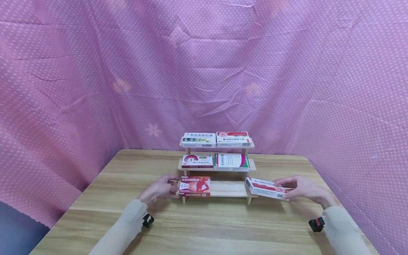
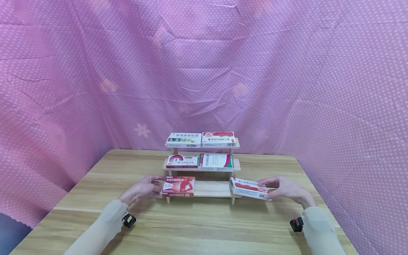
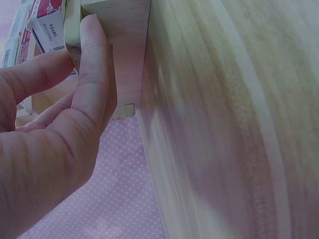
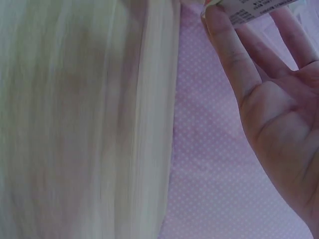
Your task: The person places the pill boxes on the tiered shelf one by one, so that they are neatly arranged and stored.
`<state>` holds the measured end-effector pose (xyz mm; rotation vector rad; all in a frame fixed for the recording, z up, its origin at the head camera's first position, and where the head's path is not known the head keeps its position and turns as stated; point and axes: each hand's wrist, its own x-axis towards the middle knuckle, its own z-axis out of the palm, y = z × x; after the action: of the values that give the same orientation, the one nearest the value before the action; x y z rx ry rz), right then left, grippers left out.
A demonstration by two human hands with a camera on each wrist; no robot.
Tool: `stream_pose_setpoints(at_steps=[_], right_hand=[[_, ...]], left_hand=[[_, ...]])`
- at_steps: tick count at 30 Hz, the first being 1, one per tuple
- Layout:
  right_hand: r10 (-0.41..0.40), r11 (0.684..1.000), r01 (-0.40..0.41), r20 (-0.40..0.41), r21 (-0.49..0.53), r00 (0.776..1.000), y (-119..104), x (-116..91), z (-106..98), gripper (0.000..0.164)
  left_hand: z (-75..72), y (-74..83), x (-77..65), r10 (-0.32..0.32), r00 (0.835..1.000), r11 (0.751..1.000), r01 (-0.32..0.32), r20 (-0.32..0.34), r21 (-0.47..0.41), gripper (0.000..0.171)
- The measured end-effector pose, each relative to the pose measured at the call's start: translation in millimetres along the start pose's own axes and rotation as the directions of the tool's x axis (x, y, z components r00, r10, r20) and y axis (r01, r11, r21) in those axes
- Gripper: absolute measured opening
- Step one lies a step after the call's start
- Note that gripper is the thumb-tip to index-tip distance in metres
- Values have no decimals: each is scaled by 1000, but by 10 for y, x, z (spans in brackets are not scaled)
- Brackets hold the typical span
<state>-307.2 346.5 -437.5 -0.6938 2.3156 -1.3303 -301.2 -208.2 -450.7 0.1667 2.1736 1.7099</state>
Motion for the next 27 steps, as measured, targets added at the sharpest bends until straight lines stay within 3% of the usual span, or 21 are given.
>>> stream_pose_setpoints(at_steps=[12, 27], right_hand=[[-35, 997, 33, -19, -72, 999, -163, 191, 215, 48], [-50, 998, 49, -37, -43, 998, -352, 401, 508, 50]], left_hand=[[-1, 2, -2, -5, 1000, 1000, 5, -3, 19, 63], [-8, -3, 10, 10, 1000, 1000, -10, 8, 12, 63]])
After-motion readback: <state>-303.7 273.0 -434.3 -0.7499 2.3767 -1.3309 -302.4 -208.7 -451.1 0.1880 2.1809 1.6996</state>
